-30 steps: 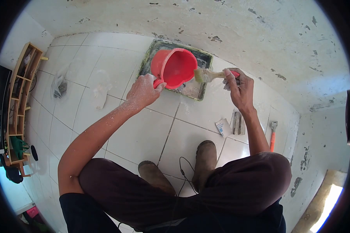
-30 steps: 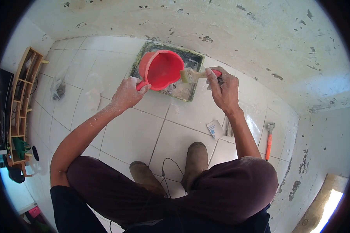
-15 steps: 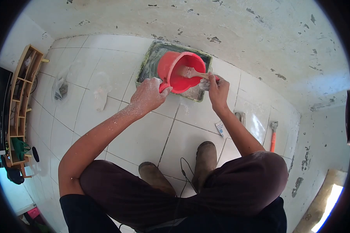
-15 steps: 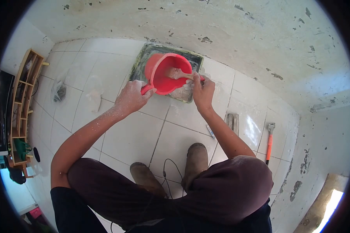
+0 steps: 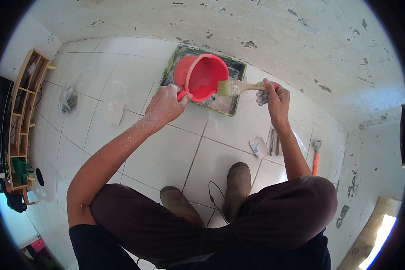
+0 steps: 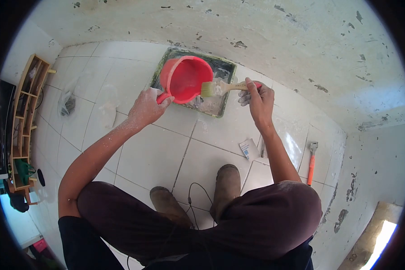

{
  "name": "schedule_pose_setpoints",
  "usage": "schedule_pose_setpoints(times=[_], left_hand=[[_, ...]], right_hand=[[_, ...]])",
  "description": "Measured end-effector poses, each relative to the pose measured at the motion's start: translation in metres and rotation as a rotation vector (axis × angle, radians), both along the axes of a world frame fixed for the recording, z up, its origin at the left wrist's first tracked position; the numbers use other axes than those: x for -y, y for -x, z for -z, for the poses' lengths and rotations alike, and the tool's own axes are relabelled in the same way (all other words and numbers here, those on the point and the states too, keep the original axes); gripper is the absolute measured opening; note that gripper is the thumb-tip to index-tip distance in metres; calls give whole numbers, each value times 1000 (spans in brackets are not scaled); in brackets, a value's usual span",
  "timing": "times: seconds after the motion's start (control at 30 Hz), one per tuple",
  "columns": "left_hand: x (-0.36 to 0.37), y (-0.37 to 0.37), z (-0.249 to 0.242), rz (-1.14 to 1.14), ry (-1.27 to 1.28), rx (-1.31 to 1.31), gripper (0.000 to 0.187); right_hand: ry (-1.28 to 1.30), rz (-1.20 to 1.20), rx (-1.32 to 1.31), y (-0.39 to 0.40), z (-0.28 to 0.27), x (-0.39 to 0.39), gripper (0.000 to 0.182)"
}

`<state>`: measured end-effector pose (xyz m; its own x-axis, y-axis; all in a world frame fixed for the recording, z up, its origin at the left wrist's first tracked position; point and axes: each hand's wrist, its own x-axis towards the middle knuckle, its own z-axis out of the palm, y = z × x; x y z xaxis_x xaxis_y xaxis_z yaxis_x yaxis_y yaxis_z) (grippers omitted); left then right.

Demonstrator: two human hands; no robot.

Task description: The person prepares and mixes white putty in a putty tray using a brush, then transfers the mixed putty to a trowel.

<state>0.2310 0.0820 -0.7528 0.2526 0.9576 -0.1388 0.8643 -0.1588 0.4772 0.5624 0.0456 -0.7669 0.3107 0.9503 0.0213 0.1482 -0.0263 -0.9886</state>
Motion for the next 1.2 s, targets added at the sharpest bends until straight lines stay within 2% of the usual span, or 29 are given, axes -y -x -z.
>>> schedule_pose_setpoints(times=[0.07,0.1,0.3,0.6,0.93,1.1,1.2], left_hand=[[-1,1,1,-35,-44,15,39],[-2,1,1,-35,-44,16,39],[-2,3,0,-57,3,-2,38],[0,3,0,-34,-12,26,39],[3,2,-7,-22,0,11,42],[9,-3,-15,11,3,40,44],[12,-9,-19,13,18,-3,46]], right_hand=[[-32,-34,106,-4,-4,2,38],[-67,-68,211,-4,-7,4,39],[-123,-144,468,12,-28,10,37],[-152,-191,571,16,-36,14,33],[-183,-189,552,17,-43,17,31],[-196,-31,170,26,-24,4,34],[-173,1,177,35,14,-8,36]])
